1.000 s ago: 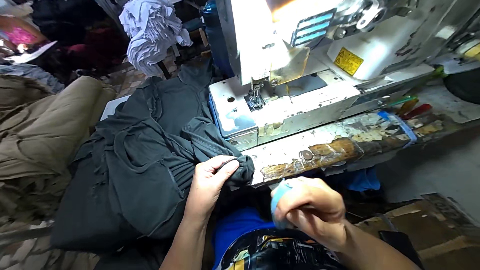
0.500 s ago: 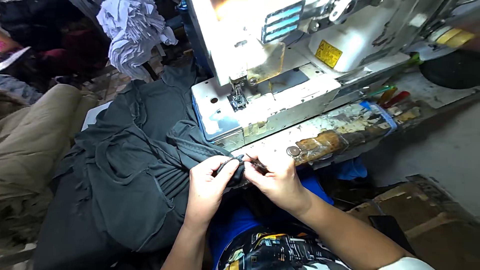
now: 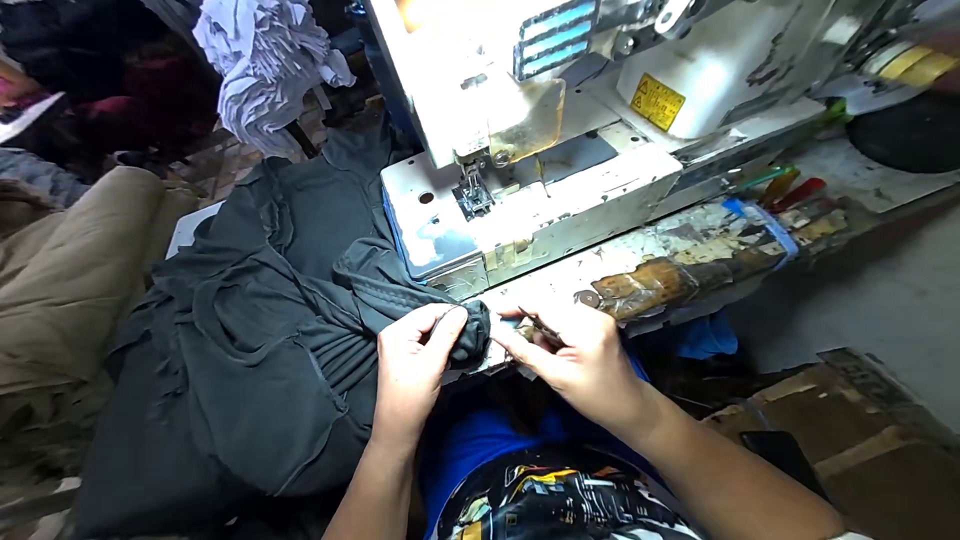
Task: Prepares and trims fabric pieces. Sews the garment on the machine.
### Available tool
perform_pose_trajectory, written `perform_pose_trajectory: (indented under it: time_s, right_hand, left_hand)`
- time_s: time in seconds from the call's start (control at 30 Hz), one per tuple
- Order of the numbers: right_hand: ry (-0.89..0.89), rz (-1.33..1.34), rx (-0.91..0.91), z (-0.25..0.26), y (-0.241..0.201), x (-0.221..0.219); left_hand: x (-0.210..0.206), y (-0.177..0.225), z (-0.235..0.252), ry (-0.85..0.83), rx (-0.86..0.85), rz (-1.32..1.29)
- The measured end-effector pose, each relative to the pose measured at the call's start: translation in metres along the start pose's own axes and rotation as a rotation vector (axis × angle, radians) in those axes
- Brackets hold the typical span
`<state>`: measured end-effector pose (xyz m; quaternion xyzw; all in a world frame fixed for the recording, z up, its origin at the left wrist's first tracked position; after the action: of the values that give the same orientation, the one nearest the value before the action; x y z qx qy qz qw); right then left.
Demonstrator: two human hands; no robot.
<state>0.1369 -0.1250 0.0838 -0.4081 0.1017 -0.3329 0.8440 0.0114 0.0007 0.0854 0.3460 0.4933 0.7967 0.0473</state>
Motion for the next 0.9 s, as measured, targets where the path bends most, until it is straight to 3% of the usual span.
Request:
perform_pose_trajectory:
  time_s: [0.1,0.27,0.37,0.43,0.57,0.63,0.7,0.77,0.9]
  right_hand:
    - [0.007,0.044,-0.02,0.005,0.007,-0.011]
    - [-0.018,0.453,-0.224,-0.001,0.017,-0.012]
    - [-0.015,0.572,-0.214,-0.006,0.014,-0.008]
    - [-0.03,0.557,-0.096,-0.004,0.008,-0.009]
    - [-0.256,0.505,0.114,0.004,-0.005,-0.025]
    - [-0.286,0.269,0.18,0.007,0.005,-0.022]
    - [-0.204,0.013,0.104,0.008,0.039,0.001]
    - [-0.091,-0.06,0.002,0.01,0.059,0.024]
    - [-0.121,0.23,-0.174,0.011,0.045,-0.002]
  left_hand:
    - [0.002,0.005,-0.002,0.007,-0.042,0.017]
    - [-0.001,0.005,-0.004,-0.043,-0.075,0.013]
    - [-0.004,0.003,-0.003,-0.075,-0.061,0.002]
    - [-0.005,0.003,-0.003,-0.101,-0.05,-0.015]
    - [-0.007,0.004,-0.003,-0.144,-0.036,-0.049]
    - [-0.003,-0.001,-0.002,-0.125,-0.012,-0.02]
    - [0.009,-0.009,-0.003,-0.075,0.047,-0.044]
    - [0.022,-0.013,0.0,-0.027,0.086,-0.124]
    - [0.014,-0.014,-0.002,-0.059,0.145,-0.284]
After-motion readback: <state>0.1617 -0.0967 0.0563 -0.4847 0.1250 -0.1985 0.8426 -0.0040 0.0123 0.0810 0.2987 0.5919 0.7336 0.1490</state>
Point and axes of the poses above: each hand's wrist, its own z-axis towards the middle knuckle, its own x-axis out of the back of the hand, y = z × x, the point moved 9 cm from there along z, towards the middle knuckle, and after that the axes turned 15 degrees about z, right-handed, at the moved point
